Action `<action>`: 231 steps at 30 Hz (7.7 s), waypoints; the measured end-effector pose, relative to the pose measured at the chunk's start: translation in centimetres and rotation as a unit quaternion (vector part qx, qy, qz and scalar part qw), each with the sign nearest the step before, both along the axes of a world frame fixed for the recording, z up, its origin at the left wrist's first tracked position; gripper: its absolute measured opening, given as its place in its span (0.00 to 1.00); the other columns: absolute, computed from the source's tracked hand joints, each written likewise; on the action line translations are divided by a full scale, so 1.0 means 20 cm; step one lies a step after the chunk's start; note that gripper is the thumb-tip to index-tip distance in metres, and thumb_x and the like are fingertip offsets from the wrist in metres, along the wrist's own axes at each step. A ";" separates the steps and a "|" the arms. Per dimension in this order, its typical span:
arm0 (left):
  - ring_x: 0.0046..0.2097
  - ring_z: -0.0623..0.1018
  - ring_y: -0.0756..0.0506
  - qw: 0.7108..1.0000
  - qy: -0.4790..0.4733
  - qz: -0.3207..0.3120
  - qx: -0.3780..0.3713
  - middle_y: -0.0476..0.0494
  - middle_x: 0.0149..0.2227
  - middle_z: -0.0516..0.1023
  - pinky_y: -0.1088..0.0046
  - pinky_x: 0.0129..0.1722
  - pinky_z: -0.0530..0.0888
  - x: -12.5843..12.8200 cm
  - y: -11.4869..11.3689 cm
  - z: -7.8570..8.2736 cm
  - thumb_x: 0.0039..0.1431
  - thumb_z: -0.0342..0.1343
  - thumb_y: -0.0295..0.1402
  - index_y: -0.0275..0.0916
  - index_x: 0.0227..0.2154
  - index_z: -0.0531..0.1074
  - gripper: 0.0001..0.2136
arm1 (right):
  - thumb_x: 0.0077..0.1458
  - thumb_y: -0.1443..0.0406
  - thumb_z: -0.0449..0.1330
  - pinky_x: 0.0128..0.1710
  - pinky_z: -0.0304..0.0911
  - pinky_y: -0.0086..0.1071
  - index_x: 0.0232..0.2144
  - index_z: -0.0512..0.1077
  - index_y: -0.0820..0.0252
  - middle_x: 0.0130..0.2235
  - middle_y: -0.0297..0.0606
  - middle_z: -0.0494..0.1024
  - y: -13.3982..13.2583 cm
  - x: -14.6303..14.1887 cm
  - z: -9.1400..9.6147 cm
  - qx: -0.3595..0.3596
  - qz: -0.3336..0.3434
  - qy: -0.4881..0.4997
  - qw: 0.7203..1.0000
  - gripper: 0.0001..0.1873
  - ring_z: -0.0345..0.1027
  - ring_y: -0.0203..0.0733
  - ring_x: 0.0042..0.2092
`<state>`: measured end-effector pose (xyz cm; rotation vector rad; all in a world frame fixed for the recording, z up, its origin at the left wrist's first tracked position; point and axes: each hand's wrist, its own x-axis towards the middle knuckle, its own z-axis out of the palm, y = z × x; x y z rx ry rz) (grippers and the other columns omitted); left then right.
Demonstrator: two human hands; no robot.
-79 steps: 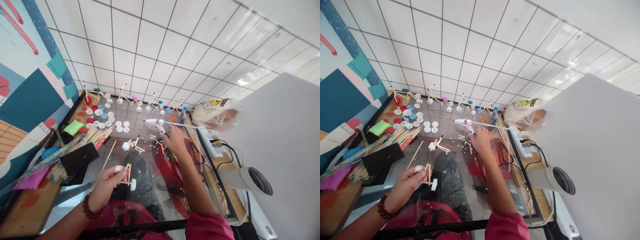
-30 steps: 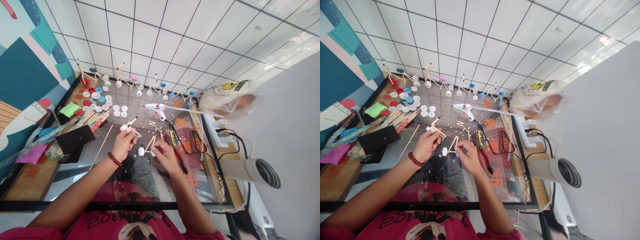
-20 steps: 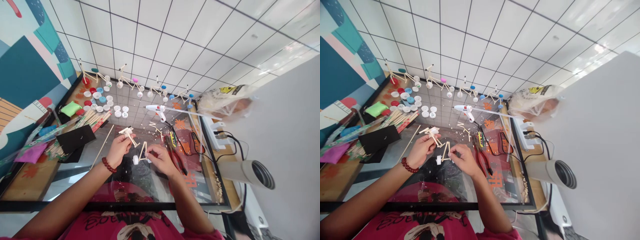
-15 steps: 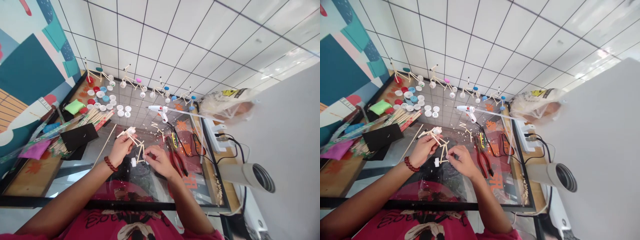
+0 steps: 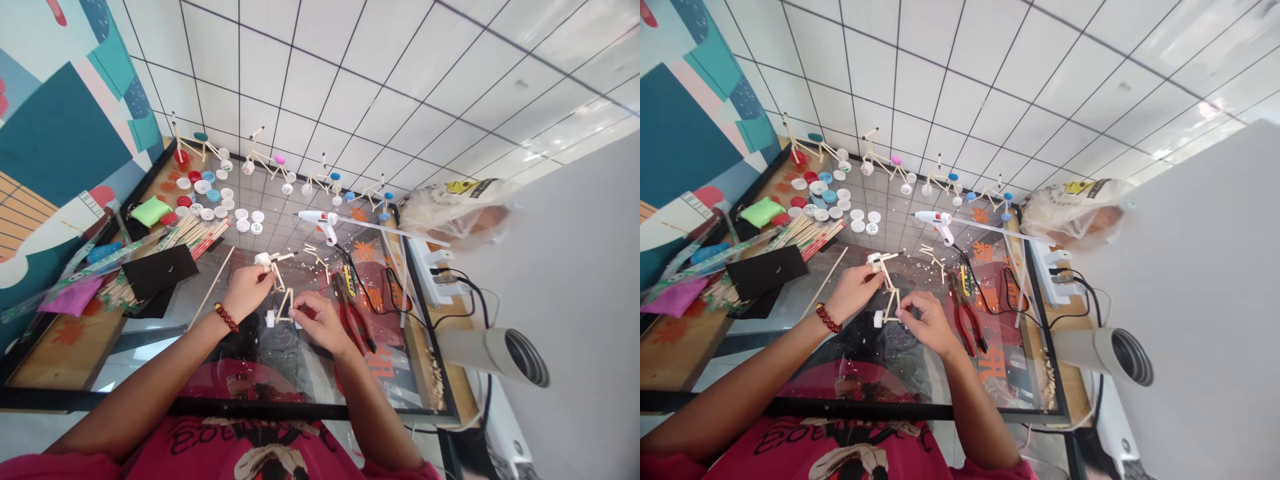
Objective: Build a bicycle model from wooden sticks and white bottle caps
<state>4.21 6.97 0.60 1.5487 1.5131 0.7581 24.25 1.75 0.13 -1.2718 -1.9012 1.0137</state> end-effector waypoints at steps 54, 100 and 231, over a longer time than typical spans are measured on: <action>0.18 0.68 0.53 0.943 -0.267 0.065 -0.188 0.53 0.17 0.69 0.79 0.18 0.66 0.05 -0.26 0.06 0.46 0.63 0.41 0.36 0.26 0.75 0.12 | 0.60 0.63 0.60 0.38 0.61 0.33 0.29 0.75 0.55 0.27 0.32 0.78 -0.02 -0.07 0.00 0.035 -0.044 -0.034 0.998 0.07 0.70 0.38 0.31; 0.54 0.78 0.40 0.982 -0.109 -0.080 0.128 0.38 0.53 0.80 0.63 0.56 0.71 -0.13 0.14 0.00 0.64 0.53 0.45 0.38 0.50 0.77 0.20 | 0.62 0.64 0.58 0.39 0.62 0.35 0.33 0.77 0.55 0.30 0.35 0.77 0.00 -0.07 -0.03 0.069 -0.080 -0.059 0.993 0.07 0.70 0.40 0.35; 0.37 0.79 0.43 0.976 -0.137 -0.083 0.148 0.41 0.36 0.82 0.67 0.37 0.75 -0.26 0.14 -0.01 0.52 0.66 0.42 0.38 0.34 0.80 0.13 | 0.54 0.65 0.68 0.48 0.72 0.38 0.35 0.81 0.52 0.42 0.38 0.83 0.22 -0.17 -0.08 0.155 -0.129 0.086 0.976 0.05 0.78 0.42 0.43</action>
